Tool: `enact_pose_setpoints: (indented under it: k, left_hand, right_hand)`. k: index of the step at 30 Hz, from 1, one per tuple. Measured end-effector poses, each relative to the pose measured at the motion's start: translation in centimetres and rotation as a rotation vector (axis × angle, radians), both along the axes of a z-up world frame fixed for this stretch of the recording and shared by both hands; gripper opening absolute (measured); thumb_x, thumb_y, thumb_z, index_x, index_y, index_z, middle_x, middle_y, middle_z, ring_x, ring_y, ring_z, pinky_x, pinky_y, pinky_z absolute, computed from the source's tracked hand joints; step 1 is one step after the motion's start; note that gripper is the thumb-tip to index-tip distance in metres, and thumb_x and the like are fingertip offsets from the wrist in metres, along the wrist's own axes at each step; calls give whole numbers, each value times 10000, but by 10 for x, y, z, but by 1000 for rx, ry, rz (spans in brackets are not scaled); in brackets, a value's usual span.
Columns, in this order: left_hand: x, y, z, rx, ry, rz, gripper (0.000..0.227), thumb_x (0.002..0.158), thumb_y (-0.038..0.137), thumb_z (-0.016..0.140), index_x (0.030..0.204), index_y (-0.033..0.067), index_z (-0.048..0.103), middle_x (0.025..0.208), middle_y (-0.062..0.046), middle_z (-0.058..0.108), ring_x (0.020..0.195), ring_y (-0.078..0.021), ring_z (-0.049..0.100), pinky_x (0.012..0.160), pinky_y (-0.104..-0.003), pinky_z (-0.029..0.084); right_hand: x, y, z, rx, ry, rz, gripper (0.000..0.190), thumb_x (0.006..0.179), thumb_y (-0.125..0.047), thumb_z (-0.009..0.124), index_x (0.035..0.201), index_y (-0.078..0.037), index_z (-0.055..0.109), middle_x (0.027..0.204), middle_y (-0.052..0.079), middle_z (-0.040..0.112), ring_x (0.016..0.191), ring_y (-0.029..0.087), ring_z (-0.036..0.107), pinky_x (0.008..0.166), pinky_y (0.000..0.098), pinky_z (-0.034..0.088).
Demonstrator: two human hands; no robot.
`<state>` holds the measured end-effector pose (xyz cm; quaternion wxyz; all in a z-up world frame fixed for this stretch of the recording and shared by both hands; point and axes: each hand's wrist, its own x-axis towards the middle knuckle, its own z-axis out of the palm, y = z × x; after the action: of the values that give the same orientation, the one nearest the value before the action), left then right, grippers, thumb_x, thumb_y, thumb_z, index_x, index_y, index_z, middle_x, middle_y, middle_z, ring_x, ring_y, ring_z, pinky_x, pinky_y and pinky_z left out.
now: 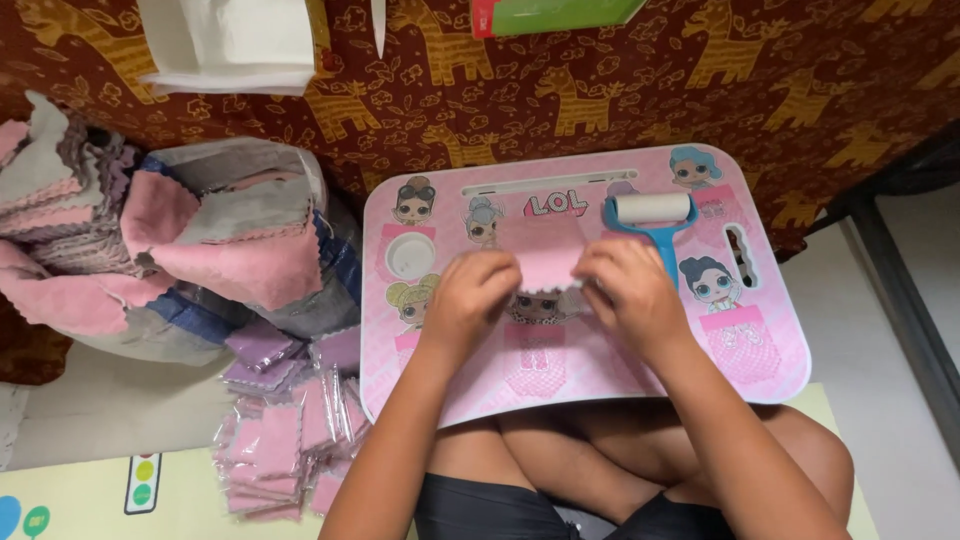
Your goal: Cleaning small fabric pieces with a lint roller and packaging them into individual plastic bags on a small table.
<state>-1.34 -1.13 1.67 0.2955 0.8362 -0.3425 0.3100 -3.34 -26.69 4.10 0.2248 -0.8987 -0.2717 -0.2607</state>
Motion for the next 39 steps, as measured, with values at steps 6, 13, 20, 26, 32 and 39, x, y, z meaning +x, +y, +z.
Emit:
enact_pose_setpoints:
  k: [6, 13, 20, 26, 32, 39]
  left_hand:
    - [-53, 4, -11, 230, 311, -127, 198, 872, 116, 713, 1060, 165, 677, 1094, -16, 710, 1156, -224, 661, 1057, -430, 491]
    - [-51, 3, 8, 267, 500, -144, 212, 827, 111, 765, 1001, 105, 645, 1118, -98, 729, 1181, -292, 669, 1045, -473, 507]
    - [-36, 5, -7, 116, 681, -111, 144, 969, 214, 638, 1075, 121, 668, 991, -142, 729, 1044, -356, 704, 911, -495, 551]
    - [-3, -9, -7, 6, 933, 68, 242, 982, 322, 588, 1150, 163, 661, 916, -181, 749, 973, -411, 725, 847, -529, 567]
    - [12, -16, -7, 29, 979, 187, 265, 938, 304, 610, 1148, 156, 679, 926, -153, 759, 985, -367, 738, 866, -500, 573]
    - [10, -21, 14, 73, 757, 170, 295, 911, 233, 663, 1186, 125, 660, 1047, -124, 688, 1029, -331, 695, 881, -472, 570]
  right_hand:
    - [-46, -9, -57, -122, 143, 60, 188, 788, -141, 734, 931, -241, 665, 1135, -27, 685, 1183, 217, 639, 891, 380, 480]
    - [-39, -8, -46, -100, 300, 81, 363, 829, -206, 665, 1190, -199, 637, 1278, 43, 671, 1263, 263, 608, 909, 423, 480]
    - [-26, -8, -46, -87, 383, 68, 189, 930, -300, 645, 1063, -184, 715, 1197, 48, 732, 1179, 298, 654, 913, 449, 505]
    - [-1, 3, -32, 90, 680, -152, 226, 965, -303, 622, 1075, -137, 730, 954, 135, 776, 996, 403, 712, 857, 529, 558]
    - [22, 10, -46, 26, 817, -386, 303, 963, -421, 593, 1117, -196, 726, 844, 70, 772, 931, 339, 744, 813, 490, 578]
    - [20, 17, -77, -179, 562, -541, 305, 936, -451, 621, 1106, -198, 607, 798, 66, 691, 854, 321, 726, 750, 487, 609]
